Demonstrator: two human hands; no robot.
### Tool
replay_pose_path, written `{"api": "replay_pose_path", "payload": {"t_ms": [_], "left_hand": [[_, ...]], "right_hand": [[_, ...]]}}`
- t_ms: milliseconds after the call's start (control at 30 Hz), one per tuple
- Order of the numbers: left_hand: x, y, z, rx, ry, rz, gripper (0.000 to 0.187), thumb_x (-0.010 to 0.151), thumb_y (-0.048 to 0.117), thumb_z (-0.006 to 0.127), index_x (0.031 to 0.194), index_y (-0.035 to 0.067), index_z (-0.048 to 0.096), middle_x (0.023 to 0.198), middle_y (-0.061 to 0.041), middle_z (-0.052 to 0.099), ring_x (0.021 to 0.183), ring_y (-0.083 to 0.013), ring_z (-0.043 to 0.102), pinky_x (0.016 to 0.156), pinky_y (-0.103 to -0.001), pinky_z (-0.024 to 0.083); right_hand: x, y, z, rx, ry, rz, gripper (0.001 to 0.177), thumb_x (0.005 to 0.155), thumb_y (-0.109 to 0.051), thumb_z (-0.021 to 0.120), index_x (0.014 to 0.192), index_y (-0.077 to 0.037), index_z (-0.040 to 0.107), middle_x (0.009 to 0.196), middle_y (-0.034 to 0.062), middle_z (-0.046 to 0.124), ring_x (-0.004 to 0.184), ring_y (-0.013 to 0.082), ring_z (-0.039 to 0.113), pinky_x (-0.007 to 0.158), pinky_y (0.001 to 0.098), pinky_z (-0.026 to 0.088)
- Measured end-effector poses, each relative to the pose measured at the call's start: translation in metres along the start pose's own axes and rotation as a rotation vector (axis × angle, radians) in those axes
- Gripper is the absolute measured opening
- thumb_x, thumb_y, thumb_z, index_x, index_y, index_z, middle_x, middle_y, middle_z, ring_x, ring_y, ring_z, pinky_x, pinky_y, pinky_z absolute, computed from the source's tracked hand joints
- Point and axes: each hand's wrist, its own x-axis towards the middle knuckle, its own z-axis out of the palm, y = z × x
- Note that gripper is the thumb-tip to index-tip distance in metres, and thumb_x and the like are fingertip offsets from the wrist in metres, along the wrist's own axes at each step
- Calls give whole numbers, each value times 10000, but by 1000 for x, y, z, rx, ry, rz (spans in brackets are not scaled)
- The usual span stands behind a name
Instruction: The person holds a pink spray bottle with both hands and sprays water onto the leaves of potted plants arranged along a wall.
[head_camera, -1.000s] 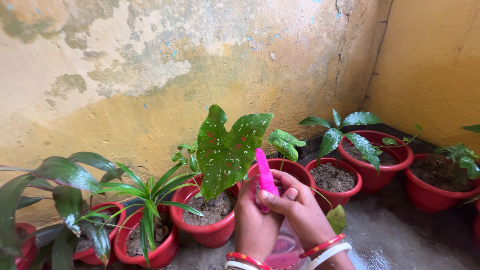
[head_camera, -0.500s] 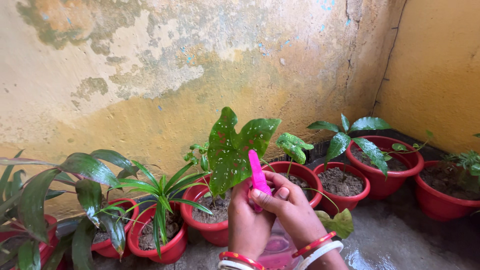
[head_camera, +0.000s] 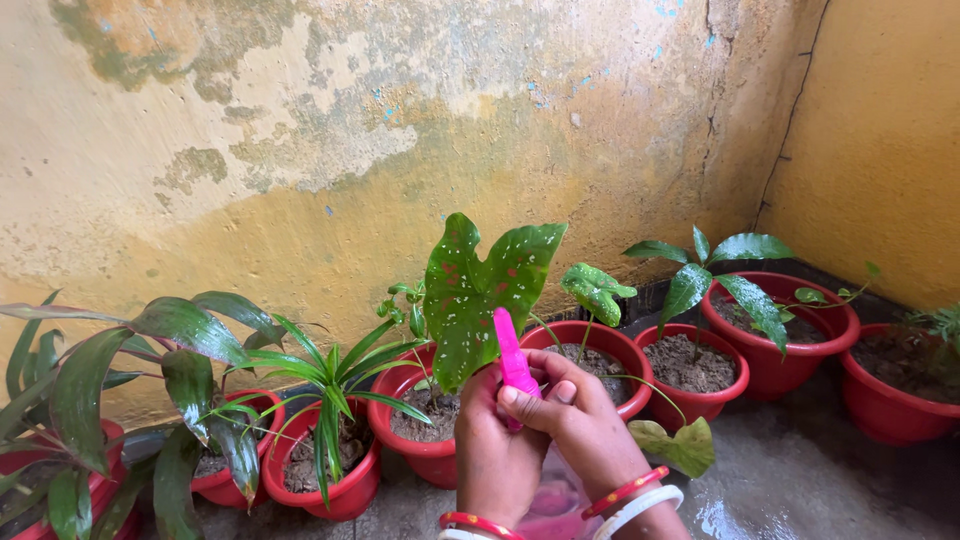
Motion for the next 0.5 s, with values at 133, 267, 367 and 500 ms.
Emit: {"api": "replay_pose_path", "payload": {"t_ms": [133,267,367,500], "left_hand": [[0,-4,-4,-90,-45,29,382,800,282,847,1065,49,701,977,-60,734,857,-150,733,746,-308,599],[-1,-9,-3,-93,-49,16,398,796,282,849,1079,52,689,961,-62,736,846,-160,723,739,-316,595],[-2,-11,0,-54,-38,42,408,787,280,861,1074,48,689,957,-70,731,840,-169,725,736,-328,594],[-3,-9,5,-21,-22,70,431,771,281,877,1079,43,691,982,-84,715,866,-188,734,753,-346,590]], "right_hand": [[-1,2,3,-14,-24,-8,474,830,-128,739,1277,2,646,1067,60,750,978,133,694,906,296,542],[-1,5,2,-55,0,-7,509,809,-116,746,1298,-17,644,1091,41,746,1001,120,689,919,285,532],[0,7,-1,-56,31,22,513,804,-108,759,1294,0,654,1080,74,744,987,145,680,902,298,530],[0,8,-9,-45,27,13,499,806,-108,763,1276,32,666,1077,101,738,992,169,671,904,315,526]]}}
